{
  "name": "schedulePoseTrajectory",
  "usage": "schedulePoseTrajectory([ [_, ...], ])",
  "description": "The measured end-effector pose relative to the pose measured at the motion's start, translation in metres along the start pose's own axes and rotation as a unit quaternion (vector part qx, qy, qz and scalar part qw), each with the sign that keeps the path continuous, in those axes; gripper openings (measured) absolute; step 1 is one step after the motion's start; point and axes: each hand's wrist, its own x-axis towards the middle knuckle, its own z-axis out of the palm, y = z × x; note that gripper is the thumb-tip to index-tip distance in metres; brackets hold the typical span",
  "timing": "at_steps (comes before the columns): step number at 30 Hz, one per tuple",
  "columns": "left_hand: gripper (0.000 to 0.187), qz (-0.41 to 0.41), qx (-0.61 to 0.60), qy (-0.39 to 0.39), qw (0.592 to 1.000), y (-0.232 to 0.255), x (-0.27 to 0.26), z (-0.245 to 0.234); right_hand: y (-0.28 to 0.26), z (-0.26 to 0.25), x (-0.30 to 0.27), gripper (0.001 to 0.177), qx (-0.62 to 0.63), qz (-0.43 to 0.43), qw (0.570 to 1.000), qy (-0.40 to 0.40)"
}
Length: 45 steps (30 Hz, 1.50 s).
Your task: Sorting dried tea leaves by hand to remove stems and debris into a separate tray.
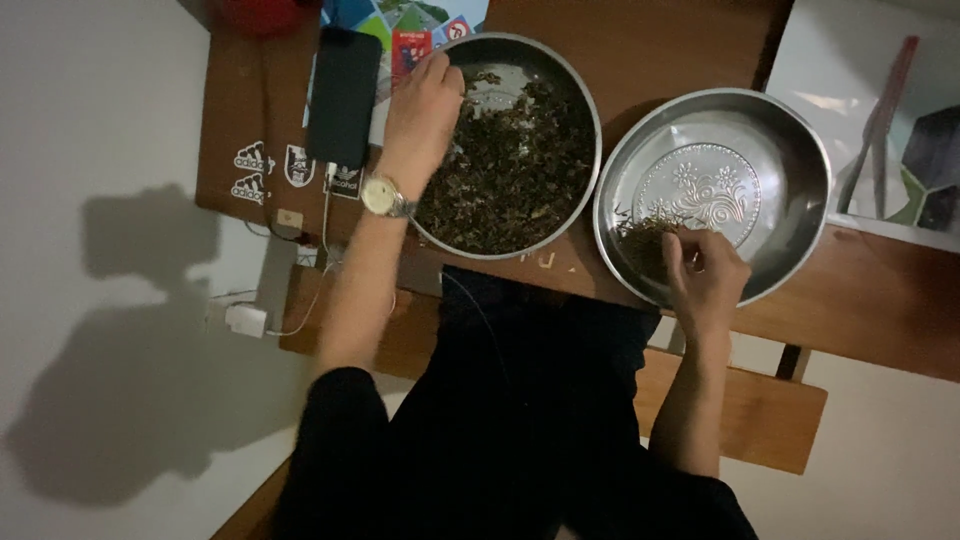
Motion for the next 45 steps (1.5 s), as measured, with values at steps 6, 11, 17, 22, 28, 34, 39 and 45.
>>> schedulePoseTrajectory([
  [6, 0.031, 0.136, 0.057, -0.025, 0.989, -0.012, 0.023, 0.010, -0.014, -0.005, 0.000, 0.017, 0.020, 0.034, 0.999, 0.004],
  [11, 0.042, 0.152, 0.080, -0.054, 0.984, -0.014, 0.031, 0.016, -0.005, 0.000, -0.001, 0.020, 0.016, 0.005, 1.000, -0.004],
  [17, 0.024, 0.154, 0.120, -0.080, 0.977, -0.012, 0.037, 0.028, -0.006, -0.001, 0.001, 0.021, 0.019, -0.003, 1.000, 0.001],
  [22, 0.024, 0.161, 0.142, -0.080, 0.973, -0.013, 0.039, 0.029, -0.009, -0.004, 0.002, 0.017, 0.034, -0.002, 0.999, -0.002],
  [28, 0.030, 0.165, 0.151, -0.133, 0.965, -0.015, 0.042, 0.040, -0.011, -0.005, 0.002, 0.018, 0.029, 0.006, 1.000, -0.001],
  [34, 0.029, 0.177, 0.185, -0.153, 0.955, -0.012, 0.041, 0.035, -0.011, -0.005, 0.002, 0.017, 0.039, -0.016, 0.999, -0.003],
  [39, 0.034, 0.181, 0.152, -0.158, 0.959, -0.017, 0.043, 0.040, -0.016, -0.008, 0.003, 0.014, 0.053, -0.008, 0.999, -0.011],
  [45, 0.025, 0.143, 0.011, -0.105, 0.984, -0.010, 0.033, -0.002, -0.015, -0.008, 0.003, 0.013, 0.035, -0.013, 0.999, -0.018],
])
